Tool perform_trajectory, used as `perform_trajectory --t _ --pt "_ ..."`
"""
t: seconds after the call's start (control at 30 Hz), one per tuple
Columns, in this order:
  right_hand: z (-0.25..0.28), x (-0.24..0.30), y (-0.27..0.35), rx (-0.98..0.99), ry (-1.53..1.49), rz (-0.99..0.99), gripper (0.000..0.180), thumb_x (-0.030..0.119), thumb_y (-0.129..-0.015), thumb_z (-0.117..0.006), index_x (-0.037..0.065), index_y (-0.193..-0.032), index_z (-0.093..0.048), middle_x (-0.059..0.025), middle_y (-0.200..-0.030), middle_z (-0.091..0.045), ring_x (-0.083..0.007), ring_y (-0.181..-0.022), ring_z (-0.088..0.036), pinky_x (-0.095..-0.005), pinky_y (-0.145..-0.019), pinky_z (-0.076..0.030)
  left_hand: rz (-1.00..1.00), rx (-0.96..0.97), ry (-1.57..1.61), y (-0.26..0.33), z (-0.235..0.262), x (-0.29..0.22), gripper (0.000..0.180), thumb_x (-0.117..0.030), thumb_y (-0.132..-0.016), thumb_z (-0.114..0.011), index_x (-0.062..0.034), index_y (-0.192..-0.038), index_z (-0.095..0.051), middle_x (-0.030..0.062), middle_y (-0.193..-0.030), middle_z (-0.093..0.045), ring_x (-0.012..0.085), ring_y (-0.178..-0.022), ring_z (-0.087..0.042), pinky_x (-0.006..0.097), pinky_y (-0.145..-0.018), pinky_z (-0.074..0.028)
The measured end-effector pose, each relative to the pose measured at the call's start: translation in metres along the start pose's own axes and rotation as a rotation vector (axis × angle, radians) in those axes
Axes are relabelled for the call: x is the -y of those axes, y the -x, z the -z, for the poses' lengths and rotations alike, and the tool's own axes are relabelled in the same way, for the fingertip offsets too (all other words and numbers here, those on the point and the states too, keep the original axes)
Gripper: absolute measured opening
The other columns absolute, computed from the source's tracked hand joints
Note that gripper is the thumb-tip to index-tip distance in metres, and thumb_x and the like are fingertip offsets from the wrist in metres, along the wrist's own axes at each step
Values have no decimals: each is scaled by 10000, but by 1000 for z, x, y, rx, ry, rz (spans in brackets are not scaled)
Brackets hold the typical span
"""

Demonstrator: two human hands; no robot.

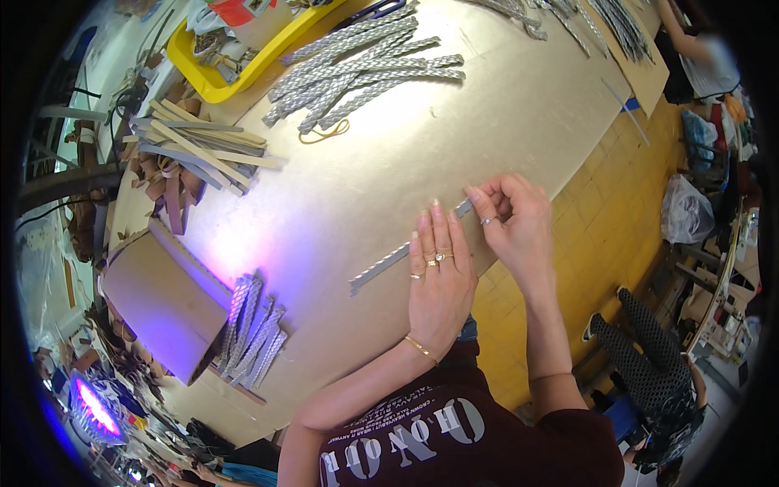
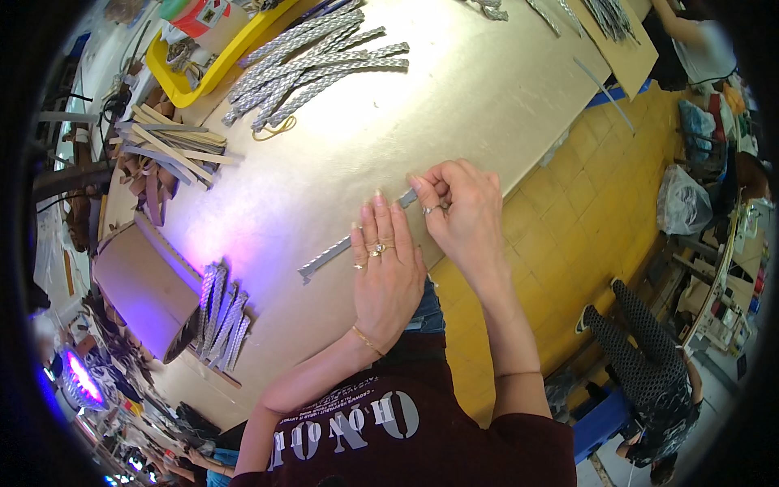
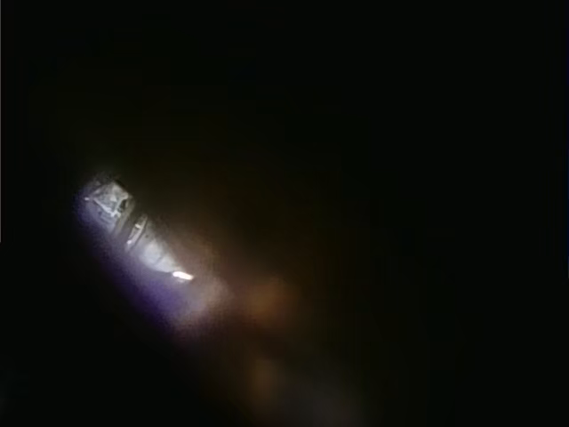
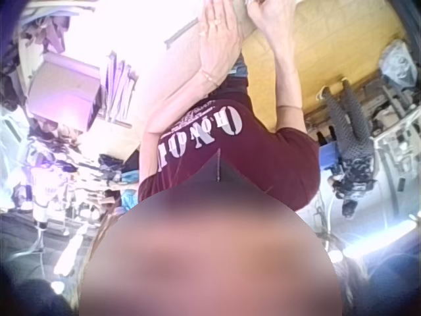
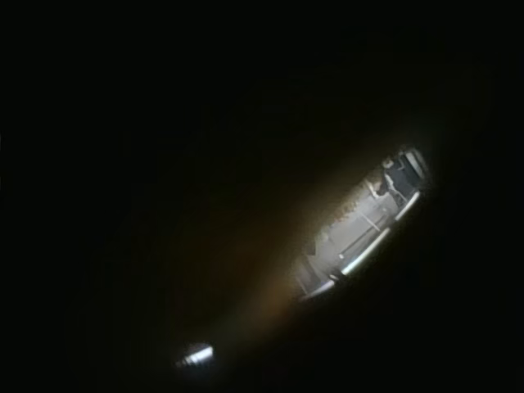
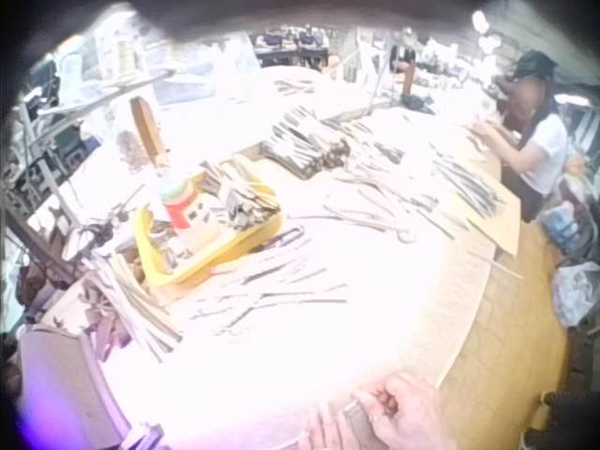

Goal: The person repeatedly picks up braided cords and thin wooden sticks from a workbench, inserts the sticks into the cord ends, and places the assembled units on the table. The process is repeated multiple times with consistent hand motions.

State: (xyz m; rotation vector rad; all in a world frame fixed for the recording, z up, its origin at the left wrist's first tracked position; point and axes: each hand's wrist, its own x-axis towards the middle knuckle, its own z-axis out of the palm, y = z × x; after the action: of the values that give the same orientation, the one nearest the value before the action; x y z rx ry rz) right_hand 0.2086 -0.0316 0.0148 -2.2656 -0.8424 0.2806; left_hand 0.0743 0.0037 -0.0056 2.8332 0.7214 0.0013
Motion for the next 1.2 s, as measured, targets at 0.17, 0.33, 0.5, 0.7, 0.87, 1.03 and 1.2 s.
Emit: perform_trajectory --t 0.17,0.33,0.5,0.7,0.87,1.03,1.2 --pt "-5 2 1 -84 -67 -64 249 108 -847 -741 18 -1001 -567 -116 -836 -572 -226 -731 -536 -357 -692 -433 1 -12 38 0 -1 2 661 -252 -915 -582 67 -1451 -364 279 -1534 -309 397 -1437 -305 521 -1180 -216" --pt "-8 6 3 -93 -111 -110 296 60 -857 -714 13 -1085 -530 -152 -901 -561 -266 -783 -540 -385 -694 -466 76 -9 229 18 3 19 761 -386 -909 -609 51 -1471 -341 245 -1561 -279 388 -1453 -266 518 -1183 -199" --pt "-12 7 5 -127 -110 -87 249 46 -872 -693 11 -1070 -544 -135 -881 -561 -247 -734 -528 -375 -637 -468 250 53 246 66 19 59 837 -512 -905 -593 35 -1482 -335 210 -1581 -265 370 -1453 -273 508 -1179 -211" --pt "-12 5 3 -113 -101 -52 191 49 -885 -683 2 -1034 -574 -122 -873 -557 -224 -720 -533 -337 -603 -463 270 -15 130 81 22 66 841 -497 -906 -606 40 -1488 -323 208 -1580 -270 384 -1458 -257 512 -1182 -198" --pt "-7 -1 15 -91 -46 103 100 44 -895 -677 6 -971 -625 -104 -954 -553 -214 -714 -543 -318 -606 -471 167 -86 180 72 21 56 824 -422 -893 -638 49 -1486 -314 232 -1575 -260 399 -1471 -215 538 -1177 -177" --pt "-6 -3 30 -28 -107 146 78 38 -896 -679 7 -955 -640 -112 -1042 -557 -192 -704 -560 -306 -652 -484 -52 -82 306 36 12 28 783 -402 -895 -639 18 -1485 -344 227 -1578 -257 405 -1461 -235 525 -1173 -207" --pt "-2 1 44 26 112 221 129 48 -856 -717 37 -966 -651 -92 -1050 -583 -224 -856 -573 -342 -787 -461 -4 -41 366 25 5 25 763 -414 -892 -644 -12 -1481 -373 218 -1576 -269 393 -1452 -261 519 -1174 -212"
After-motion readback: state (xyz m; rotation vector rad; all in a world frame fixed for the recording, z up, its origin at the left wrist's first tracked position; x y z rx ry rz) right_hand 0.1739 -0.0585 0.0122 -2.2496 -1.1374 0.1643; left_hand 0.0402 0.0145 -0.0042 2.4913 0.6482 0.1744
